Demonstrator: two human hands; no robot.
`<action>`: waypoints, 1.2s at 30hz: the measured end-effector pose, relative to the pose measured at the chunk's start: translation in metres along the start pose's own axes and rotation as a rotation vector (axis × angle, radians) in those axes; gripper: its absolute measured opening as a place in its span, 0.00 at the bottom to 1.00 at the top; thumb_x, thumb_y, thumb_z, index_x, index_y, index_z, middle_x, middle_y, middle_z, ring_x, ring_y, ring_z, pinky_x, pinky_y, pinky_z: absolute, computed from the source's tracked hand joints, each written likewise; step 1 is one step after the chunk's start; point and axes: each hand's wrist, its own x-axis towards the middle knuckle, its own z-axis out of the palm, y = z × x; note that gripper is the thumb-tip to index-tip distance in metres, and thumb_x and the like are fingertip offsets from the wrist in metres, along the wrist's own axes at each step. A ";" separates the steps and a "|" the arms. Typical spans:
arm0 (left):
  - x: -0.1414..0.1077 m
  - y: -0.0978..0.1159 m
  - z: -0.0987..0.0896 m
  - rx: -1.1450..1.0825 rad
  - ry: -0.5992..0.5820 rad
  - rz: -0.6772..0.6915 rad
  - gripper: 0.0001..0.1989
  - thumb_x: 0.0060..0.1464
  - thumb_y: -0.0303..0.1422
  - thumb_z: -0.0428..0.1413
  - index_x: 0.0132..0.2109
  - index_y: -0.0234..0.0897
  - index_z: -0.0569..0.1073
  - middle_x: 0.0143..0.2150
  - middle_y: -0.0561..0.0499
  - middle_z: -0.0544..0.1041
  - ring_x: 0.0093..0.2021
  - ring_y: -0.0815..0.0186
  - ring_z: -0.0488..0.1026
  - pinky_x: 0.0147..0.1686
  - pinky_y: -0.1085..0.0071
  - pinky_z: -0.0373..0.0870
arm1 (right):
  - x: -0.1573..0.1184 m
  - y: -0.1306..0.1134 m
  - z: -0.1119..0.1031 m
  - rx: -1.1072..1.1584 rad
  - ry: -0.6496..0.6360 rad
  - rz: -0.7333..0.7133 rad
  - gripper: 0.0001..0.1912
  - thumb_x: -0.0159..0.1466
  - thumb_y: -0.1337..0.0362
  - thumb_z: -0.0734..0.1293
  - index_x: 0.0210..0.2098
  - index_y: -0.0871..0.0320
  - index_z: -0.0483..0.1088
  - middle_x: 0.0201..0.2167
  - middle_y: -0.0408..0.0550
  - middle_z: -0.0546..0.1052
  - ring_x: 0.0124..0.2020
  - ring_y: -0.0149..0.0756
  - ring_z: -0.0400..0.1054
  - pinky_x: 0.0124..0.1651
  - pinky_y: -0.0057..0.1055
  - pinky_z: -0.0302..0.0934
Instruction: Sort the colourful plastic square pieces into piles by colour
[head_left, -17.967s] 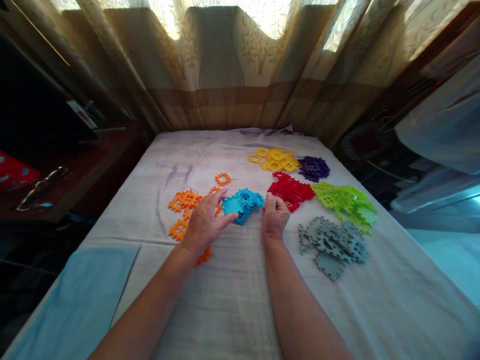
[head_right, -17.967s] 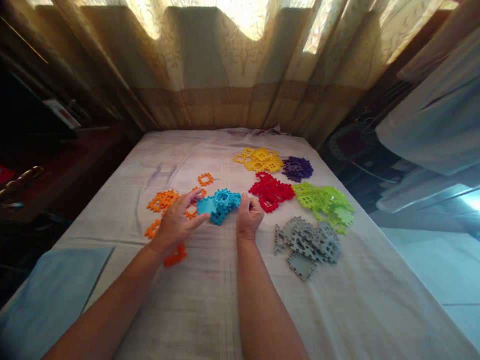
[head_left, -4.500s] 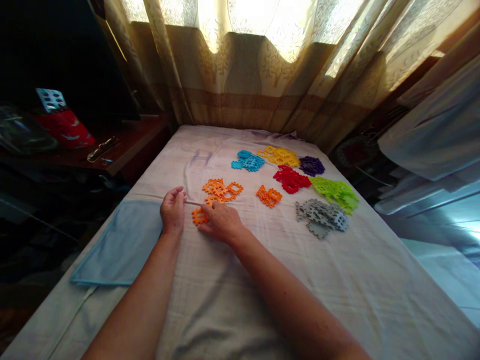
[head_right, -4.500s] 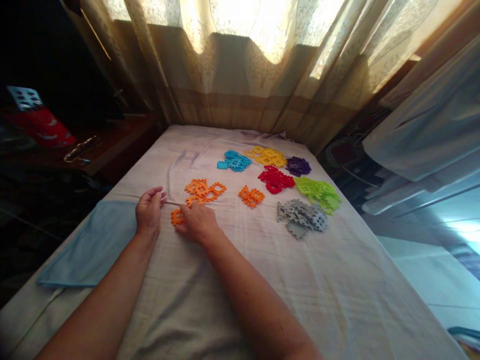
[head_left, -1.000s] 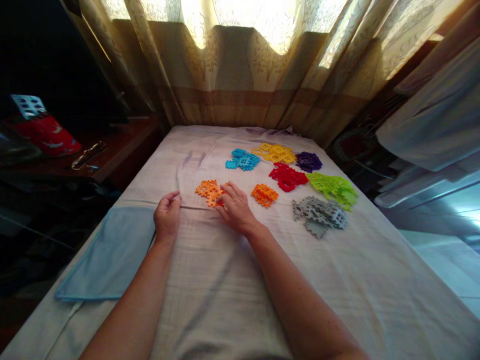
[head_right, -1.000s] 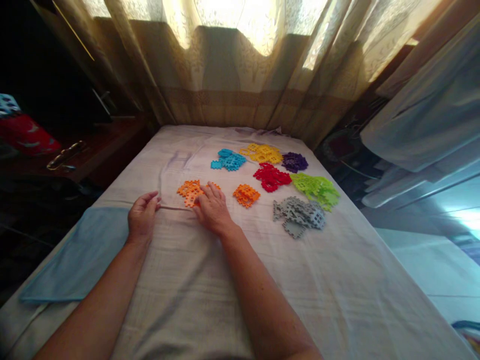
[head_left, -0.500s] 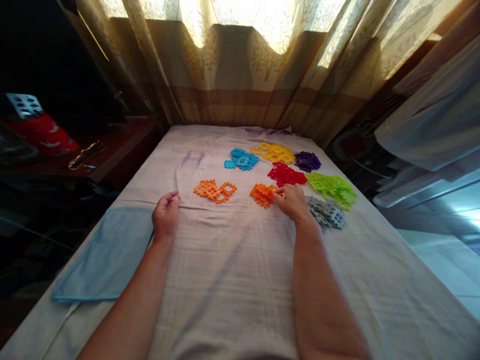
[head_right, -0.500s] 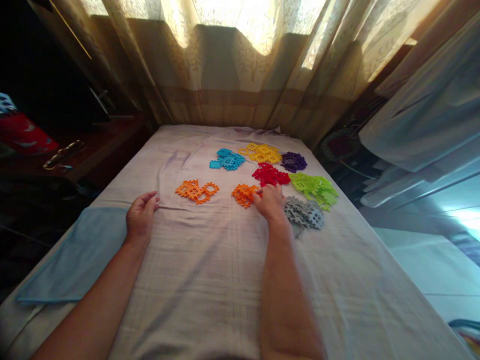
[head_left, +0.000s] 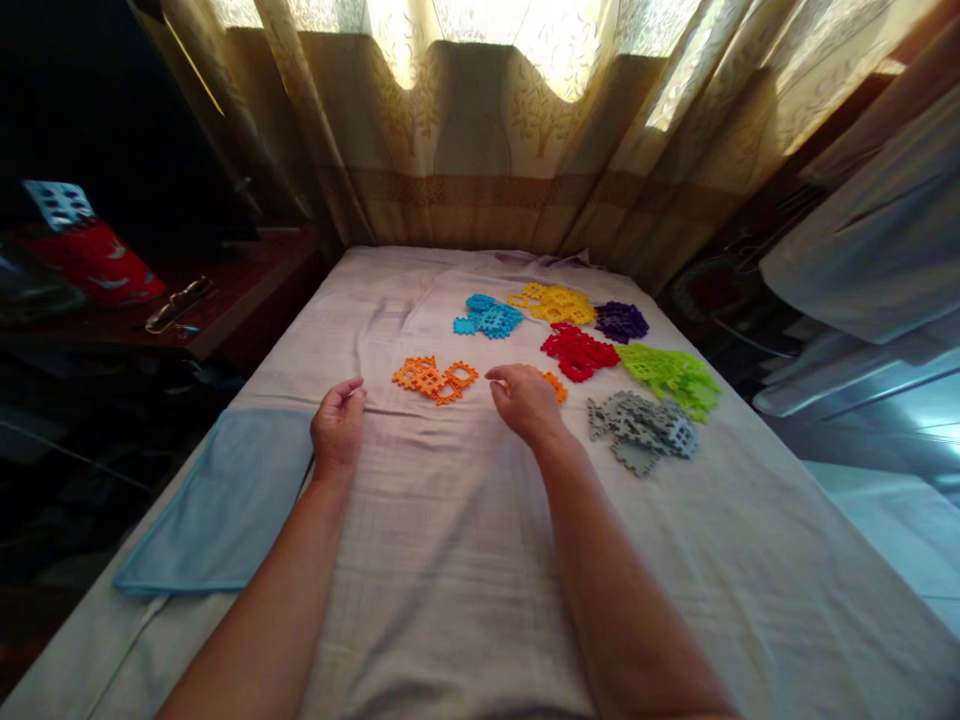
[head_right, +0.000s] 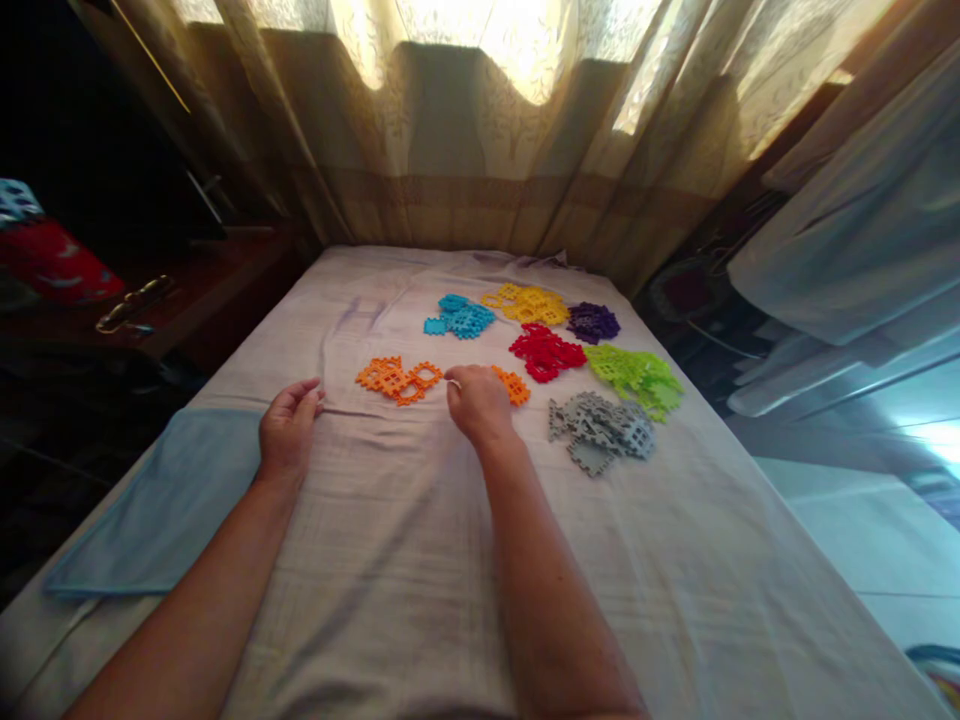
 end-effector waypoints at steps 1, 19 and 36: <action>0.000 0.000 0.000 -0.001 -0.002 0.003 0.17 0.50 0.39 0.56 0.46 0.37 0.77 0.41 0.47 0.80 0.43 0.63 0.77 0.48 0.66 0.73 | -0.001 -0.010 0.007 -0.008 -0.035 -0.041 0.18 0.67 0.68 0.59 0.51 0.53 0.76 0.48 0.51 0.78 0.51 0.41 0.68 0.56 0.36 0.60; -0.003 0.005 0.000 0.035 -0.005 -0.003 0.19 0.51 0.40 0.55 0.47 0.36 0.77 0.39 0.48 0.80 0.38 0.66 0.76 0.43 0.70 0.72 | -0.011 -0.041 0.018 -0.086 -0.182 -0.292 0.12 0.68 0.60 0.63 0.44 0.56 0.76 0.57 0.53 0.73 0.57 0.44 0.64 0.57 0.39 0.58; -0.002 0.008 0.001 0.029 0.006 -0.024 0.18 0.49 0.39 0.56 0.47 0.37 0.78 0.40 0.48 0.81 0.40 0.65 0.77 0.45 0.69 0.72 | 0.000 0.040 -0.011 -0.033 0.014 0.278 0.17 0.68 0.56 0.60 0.43 0.52 0.79 0.40 0.49 0.82 0.40 0.38 0.74 0.40 0.30 0.61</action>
